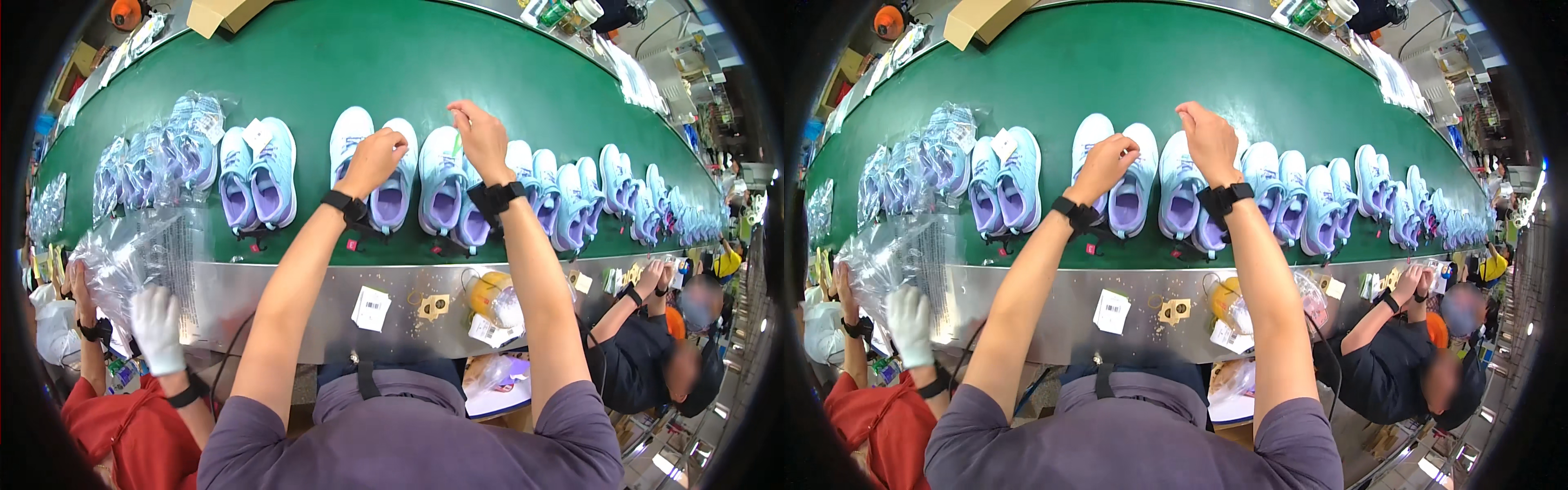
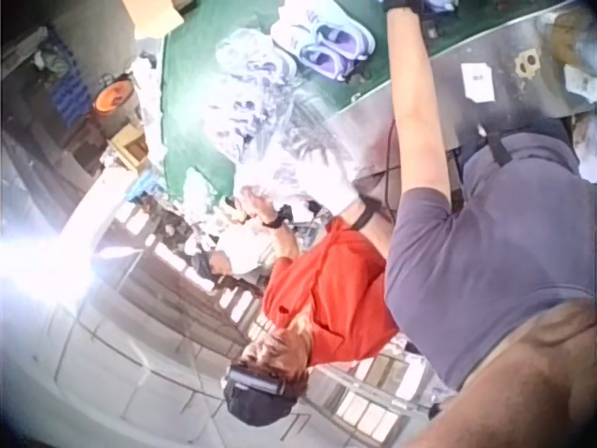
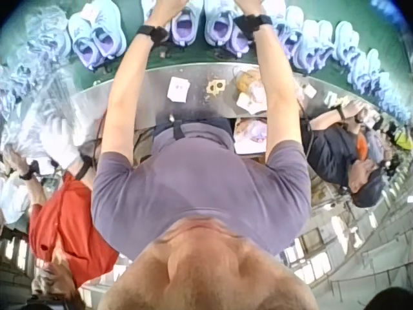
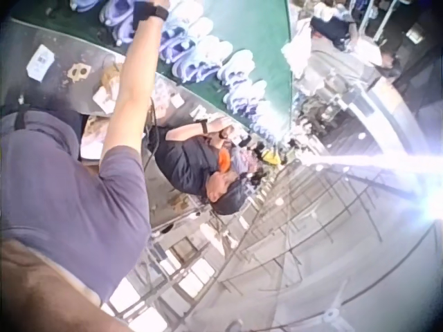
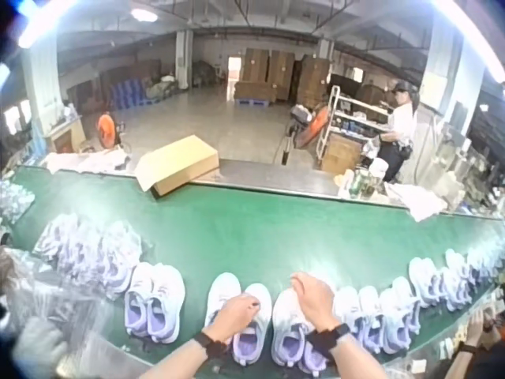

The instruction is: The person stands at a green conveyor belt in a warehouse and attaches white paper tags to light blue and purple sneakers. They pick up tags from a pile, peel them, and affix them to the tongue of each shoe. The person also moves pairs of shoes from a blue cart onto the belt and places finished pairs into cardboard boxes.

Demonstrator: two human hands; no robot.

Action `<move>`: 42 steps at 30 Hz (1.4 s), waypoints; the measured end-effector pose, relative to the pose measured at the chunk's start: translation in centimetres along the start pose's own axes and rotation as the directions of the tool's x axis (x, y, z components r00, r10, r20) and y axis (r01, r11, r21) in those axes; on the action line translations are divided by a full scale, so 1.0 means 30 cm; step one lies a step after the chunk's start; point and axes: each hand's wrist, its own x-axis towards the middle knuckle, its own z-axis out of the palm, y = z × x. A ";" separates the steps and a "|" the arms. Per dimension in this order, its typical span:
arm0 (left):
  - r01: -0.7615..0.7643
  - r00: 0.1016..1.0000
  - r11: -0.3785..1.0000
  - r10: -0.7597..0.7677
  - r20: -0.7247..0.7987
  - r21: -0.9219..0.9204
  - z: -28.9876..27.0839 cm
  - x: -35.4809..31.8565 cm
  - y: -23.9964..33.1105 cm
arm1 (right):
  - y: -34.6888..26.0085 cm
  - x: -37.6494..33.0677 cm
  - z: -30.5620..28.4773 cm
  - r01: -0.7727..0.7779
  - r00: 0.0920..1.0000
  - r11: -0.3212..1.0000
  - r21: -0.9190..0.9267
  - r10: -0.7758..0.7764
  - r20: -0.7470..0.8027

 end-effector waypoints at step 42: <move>0.386 0.798 0.270 -0.578 0.172 -0.882 0.046 -0.046 -0.044 | 0.191 0.026 0.237 -0.459 0.869 0.581 0.672 0.137 0.476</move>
